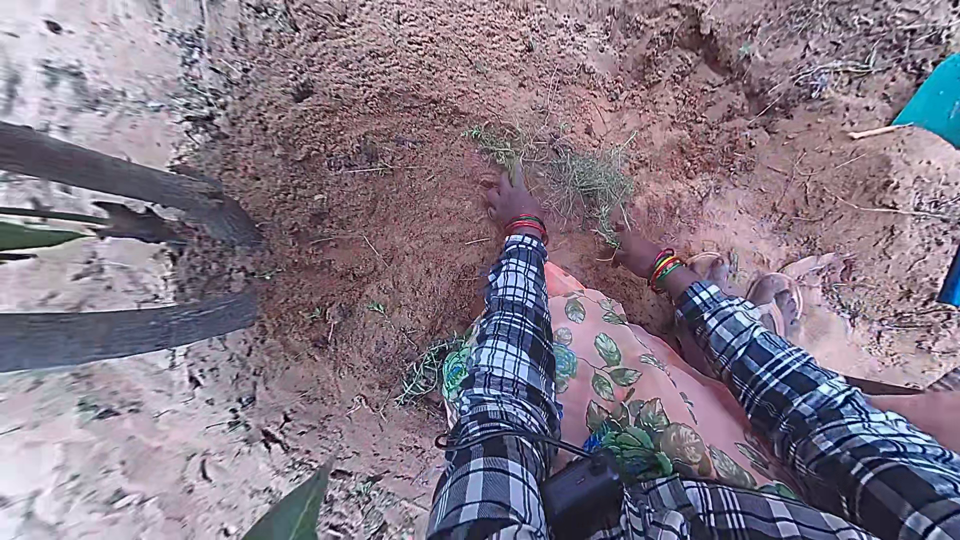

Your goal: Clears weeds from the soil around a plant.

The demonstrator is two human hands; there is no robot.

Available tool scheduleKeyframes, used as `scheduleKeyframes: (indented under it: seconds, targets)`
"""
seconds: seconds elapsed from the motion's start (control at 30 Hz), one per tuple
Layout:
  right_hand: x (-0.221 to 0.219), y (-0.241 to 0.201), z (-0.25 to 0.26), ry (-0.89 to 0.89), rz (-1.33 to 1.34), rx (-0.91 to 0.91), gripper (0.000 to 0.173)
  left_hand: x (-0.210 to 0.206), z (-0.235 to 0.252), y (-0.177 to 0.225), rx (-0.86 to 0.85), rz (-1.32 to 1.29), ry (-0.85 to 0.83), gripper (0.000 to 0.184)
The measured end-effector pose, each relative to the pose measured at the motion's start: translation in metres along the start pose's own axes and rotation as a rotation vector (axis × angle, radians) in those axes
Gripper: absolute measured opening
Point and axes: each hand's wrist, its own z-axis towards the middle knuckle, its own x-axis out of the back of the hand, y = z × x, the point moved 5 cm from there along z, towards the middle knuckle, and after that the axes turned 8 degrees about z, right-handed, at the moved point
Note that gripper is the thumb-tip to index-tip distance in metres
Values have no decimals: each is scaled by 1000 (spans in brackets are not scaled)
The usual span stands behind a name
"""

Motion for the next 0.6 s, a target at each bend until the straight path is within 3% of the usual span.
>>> scheduleKeyframes:
  seconds: [0.07,0.17,0.3,0.47,0.6]
  targets:
    - [-25,-8,-3,-118,-112,44,27,-15,-4,18,-128,-4,-216,41]
    - [-26,-27,-8,-38,-127,83,24,-8,-16,33,-223,5,-400,35]
    - [14,-49,15,100,-158,100,30,28,-24,45,-269,-128,-336,36]
    - [81,-99,17,466,-27,259,37,71,-31,50,-327,-263,-189,37]
    - [79,-109,-3,382,63,350,44,95,-30,42,-293,-348,-74,36]
